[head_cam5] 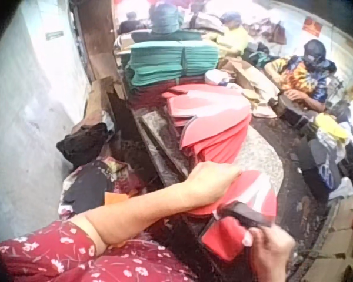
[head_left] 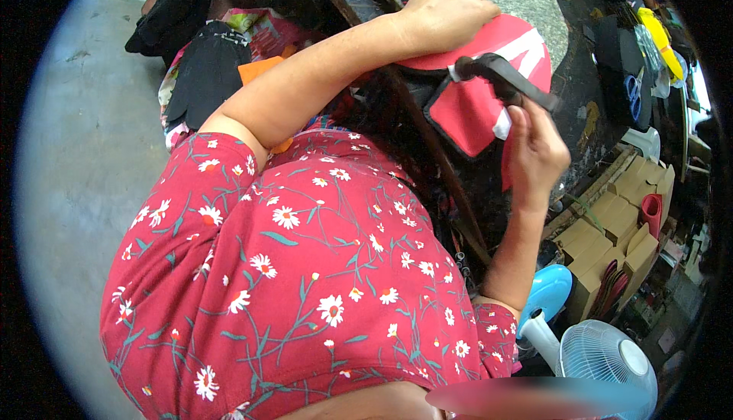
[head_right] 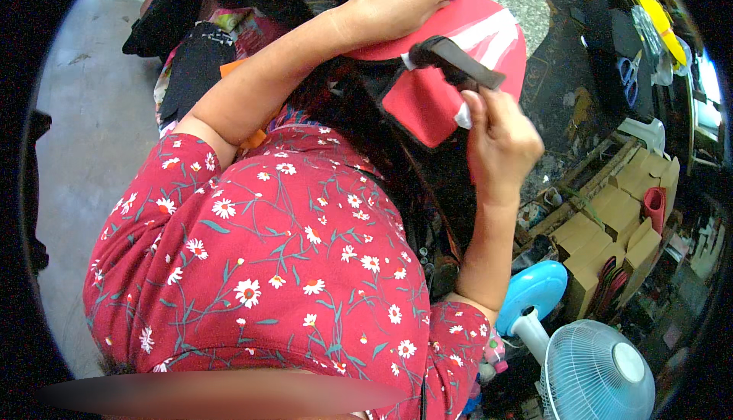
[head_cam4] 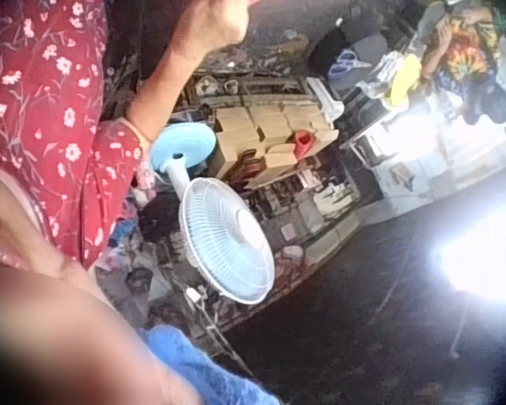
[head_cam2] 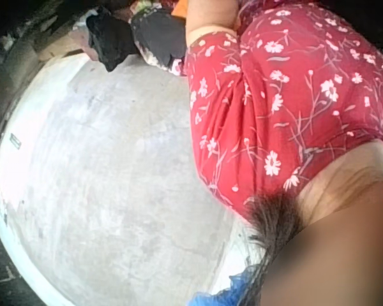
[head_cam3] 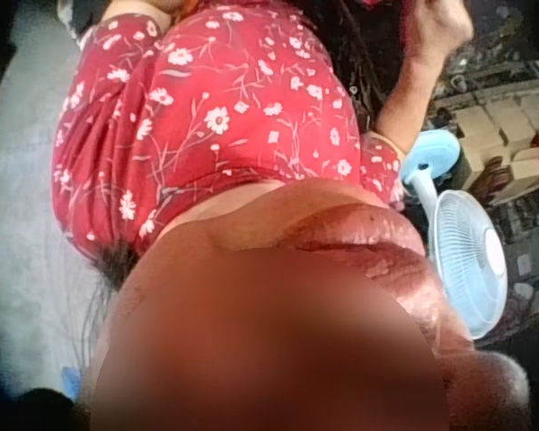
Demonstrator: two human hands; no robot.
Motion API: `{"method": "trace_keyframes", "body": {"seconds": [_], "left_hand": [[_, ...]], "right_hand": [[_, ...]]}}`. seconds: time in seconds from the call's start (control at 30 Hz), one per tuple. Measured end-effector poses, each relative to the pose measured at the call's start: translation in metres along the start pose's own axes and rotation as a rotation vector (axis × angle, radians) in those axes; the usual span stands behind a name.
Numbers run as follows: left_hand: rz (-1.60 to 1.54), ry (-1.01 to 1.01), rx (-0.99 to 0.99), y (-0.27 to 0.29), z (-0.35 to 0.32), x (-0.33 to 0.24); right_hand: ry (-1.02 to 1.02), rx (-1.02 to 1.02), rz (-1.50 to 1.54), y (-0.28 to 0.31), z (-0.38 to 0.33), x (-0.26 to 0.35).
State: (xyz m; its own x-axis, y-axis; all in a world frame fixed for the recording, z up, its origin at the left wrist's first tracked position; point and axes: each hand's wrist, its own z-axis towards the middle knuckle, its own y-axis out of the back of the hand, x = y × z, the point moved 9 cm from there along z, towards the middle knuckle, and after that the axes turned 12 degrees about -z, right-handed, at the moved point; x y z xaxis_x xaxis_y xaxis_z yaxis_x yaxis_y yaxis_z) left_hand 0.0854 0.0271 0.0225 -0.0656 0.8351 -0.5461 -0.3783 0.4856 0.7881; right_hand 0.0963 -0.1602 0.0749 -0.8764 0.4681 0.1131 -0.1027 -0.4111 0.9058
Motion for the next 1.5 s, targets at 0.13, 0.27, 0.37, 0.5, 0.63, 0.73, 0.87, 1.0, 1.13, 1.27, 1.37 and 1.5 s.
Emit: {"method": "trace_keyframes", "body": {"seconds": [0.13, 0.27, 0.37, 0.5, 0.63, 0.73, 0.87, 1.0, 1.13, 1.27, 1.37, 1.5], "left_hand": [[0.056, -0.008, -0.008, 0.004, -0.002, -0.002], [0.063, 0.0, 0.012, 0.003, -0.001, -0.002], [0.067, -0.001, -0.009, 0.002, -0.001, -0.001], [0.086, -0.024, -0.047, 0.001, -0.002, 0.0], [0.012, -0.044, -0.204, 0.009, -0.004, 0.001], [0.043, -0.014, -0.173, 0.003, -0.002, 0.003], [0.065, -0.047, -0.235, 0.006, -0.003, -0.001], [0.119, 0.016, -0.121, 0.0, -0.002, 0.005], [0.087, -0.025, -0.191, 0.005, -0.003, 0.001], [0.086, -0.04, -0.217, 0.004, -0.003, -0.001], [0.015, -0.029, -0.195, 0.008, -0.008, -0.005], [-0.335, -0.167, -0.239, 0.043, -0.025, -0.028]], "right_hand": [[-0.015, -0.046, -0.109, 0.008, 0.01, -0.014], [-0.252, -0.203, 0.003, 0.027, 0.016, -0.065], [-0.384, -0.223, 0.236, 0.01, 0.015, -0.085], [-0.444, -0.02, 0.022, -0.005, 0.007, -0.087], [-0.285, -0.092, -0.016, 0.027, -0.003, -0.074], [-0.47, -0.226, 0.306, 0.031, -0.022, -0.082], [-0.283, -0.078, 0.072, 0.016, -0.022, -0.053], [-0.288, 0.074, -0.109, 0.027, -0.032, -0.059], [-0.482, -0.245, 0.317, 0.048, -0.059, -0.075], [-0.423, 0.042, 0.123, 0.012, -0.063, -0.064], [-0.377, -0.023, -0.051, 0.022, -0.058, -0.075], [-0.411, -0.147, -0.236, 0.028, -0.051, -0.109]]}}
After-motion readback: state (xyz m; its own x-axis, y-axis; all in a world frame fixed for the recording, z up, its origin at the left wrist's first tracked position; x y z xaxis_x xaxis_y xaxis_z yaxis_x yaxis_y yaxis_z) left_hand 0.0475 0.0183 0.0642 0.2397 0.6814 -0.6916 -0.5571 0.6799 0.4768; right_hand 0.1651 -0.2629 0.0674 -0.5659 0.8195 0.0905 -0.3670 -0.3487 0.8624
